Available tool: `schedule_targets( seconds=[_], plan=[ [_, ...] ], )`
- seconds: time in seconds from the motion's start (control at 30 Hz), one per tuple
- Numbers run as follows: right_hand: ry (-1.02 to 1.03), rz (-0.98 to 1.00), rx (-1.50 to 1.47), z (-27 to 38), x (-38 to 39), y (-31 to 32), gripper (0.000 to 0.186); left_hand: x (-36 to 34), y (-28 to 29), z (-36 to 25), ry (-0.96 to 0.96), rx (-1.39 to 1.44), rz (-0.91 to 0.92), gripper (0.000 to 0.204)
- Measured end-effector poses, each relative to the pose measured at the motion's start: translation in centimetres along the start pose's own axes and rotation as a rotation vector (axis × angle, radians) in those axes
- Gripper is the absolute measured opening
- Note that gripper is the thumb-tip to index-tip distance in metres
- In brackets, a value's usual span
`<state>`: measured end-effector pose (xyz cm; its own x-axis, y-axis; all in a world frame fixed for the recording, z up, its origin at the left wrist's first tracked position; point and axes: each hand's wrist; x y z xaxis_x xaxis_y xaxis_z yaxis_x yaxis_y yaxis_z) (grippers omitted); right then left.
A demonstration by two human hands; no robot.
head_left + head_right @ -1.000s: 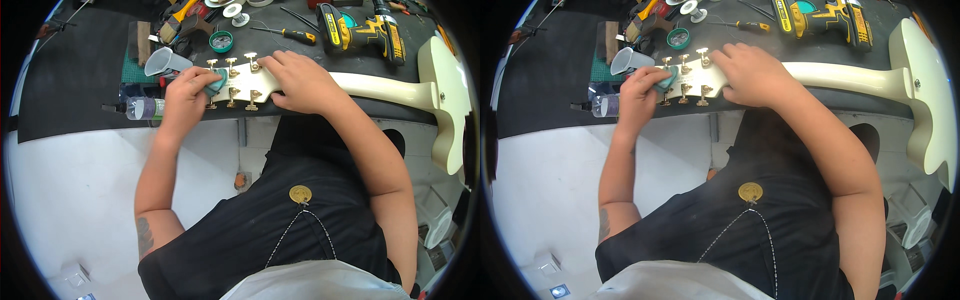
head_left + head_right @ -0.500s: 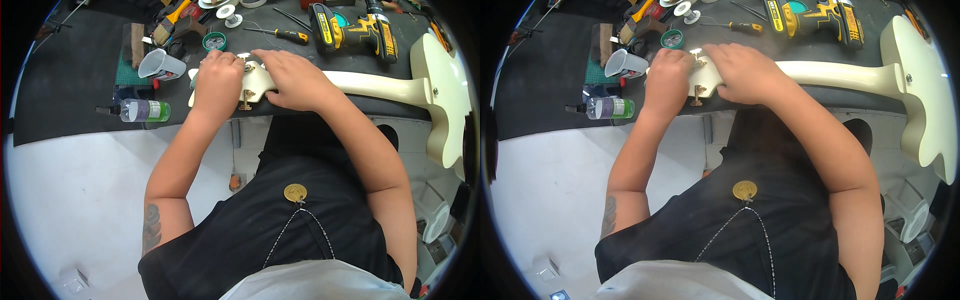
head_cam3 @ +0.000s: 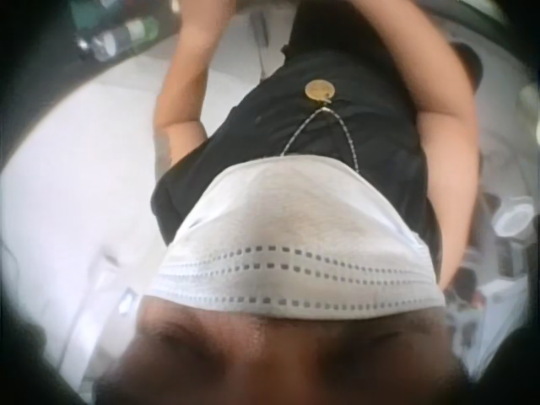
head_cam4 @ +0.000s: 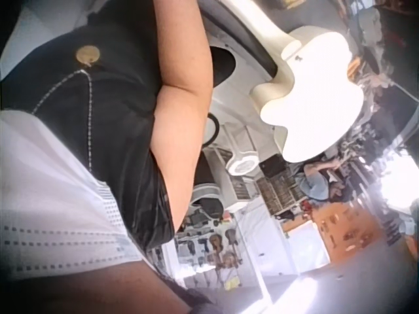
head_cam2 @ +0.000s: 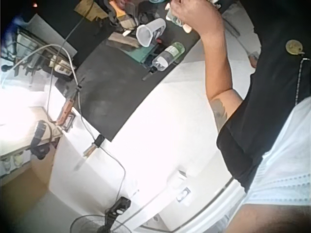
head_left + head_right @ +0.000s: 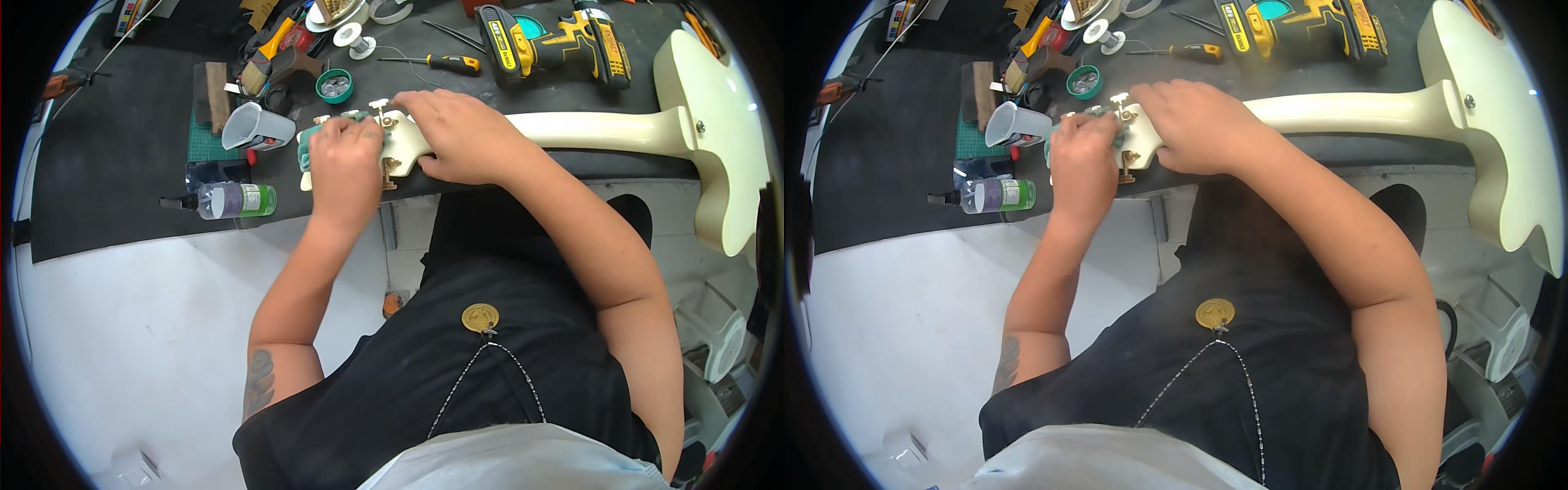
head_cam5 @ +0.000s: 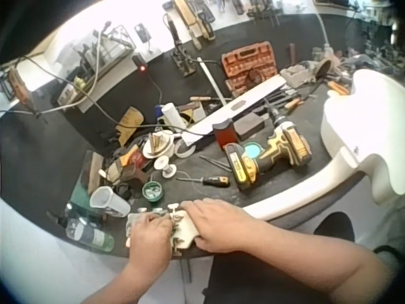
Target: The person uses a screwdriver to tighten the tuning pegs on the headstock of a white electric guitar. They then wipe the headstock with a green cloth and flip the guitar over to reveal the body and fretboard.
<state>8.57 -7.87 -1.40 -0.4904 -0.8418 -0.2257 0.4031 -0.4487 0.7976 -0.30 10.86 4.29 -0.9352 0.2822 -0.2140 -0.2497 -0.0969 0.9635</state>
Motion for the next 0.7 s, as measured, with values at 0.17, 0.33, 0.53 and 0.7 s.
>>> schedule_targets(
  seconds=[0.17, 0.33, 0.53, 0.7],
  plan=[
    [0.017, 0.078, -0.141, -0.6, -0.4, 0.8, 0.083, 1.3, 1.2, -1.7, 0.005, 0.284, 0.098, 0.032],
    [0.032, -0.084, -0.558, -2.0, -0.5, 1.7, 0.08, 0.1, 0.1, -3.0, -0.114, 0.174, 0.088, 0.024],
    [0.122, -0.361, -0.979, -2.7, 1.6, 2.9, 0.065, -1.2, 0.9, -0.9, -0.084, 0.328, 0.016, 0.036],
    [0.039, -0.289, -0.484, -2.4, 5.8, 3.3, 0.043, -1.4, -0.5, -5.4, -0.056, 0.195, 0.157, 0.036]
  ],
)
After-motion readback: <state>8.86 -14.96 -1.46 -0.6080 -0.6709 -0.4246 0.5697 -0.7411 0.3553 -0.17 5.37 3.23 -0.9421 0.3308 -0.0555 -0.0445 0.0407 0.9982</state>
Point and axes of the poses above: each hand's wrist, its own x-axis away from the middle knuckle, its own y-axis out of the back of the hand, z = x × y, and after that the axes turned 13 degrees about z, right-handed
